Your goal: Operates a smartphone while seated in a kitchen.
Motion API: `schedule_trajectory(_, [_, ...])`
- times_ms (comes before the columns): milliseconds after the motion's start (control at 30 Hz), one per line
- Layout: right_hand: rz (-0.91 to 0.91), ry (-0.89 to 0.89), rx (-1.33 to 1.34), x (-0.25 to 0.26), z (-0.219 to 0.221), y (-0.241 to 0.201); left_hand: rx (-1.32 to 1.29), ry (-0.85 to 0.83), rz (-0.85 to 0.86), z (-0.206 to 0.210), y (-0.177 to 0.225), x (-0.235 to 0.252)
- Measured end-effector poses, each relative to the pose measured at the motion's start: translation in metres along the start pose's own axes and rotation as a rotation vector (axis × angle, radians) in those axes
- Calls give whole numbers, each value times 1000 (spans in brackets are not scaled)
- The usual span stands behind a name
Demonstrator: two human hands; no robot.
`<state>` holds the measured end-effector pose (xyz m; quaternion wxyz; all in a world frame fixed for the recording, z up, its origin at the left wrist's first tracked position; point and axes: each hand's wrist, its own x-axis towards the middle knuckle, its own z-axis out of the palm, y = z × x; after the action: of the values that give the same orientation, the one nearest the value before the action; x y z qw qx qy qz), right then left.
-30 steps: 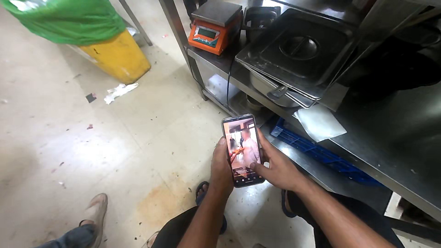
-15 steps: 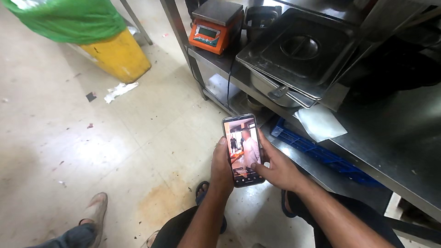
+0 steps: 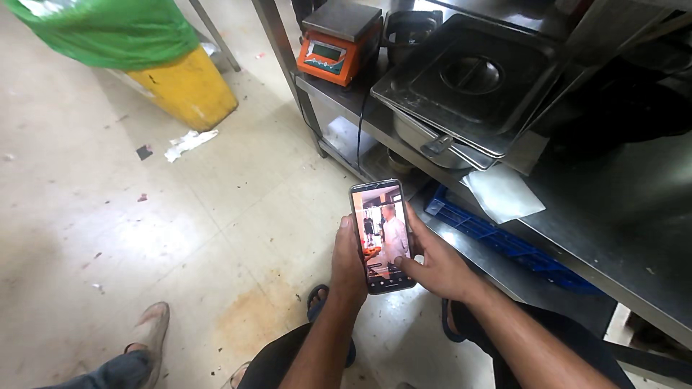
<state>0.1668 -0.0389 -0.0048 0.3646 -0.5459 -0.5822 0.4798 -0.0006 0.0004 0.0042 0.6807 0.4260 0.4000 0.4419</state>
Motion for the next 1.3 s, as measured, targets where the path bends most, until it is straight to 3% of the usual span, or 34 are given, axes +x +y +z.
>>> schedule_trajectory(1300, [-10, -17, 4, 1, -1, 0, 9, -8, -7, 0, 2, -1])
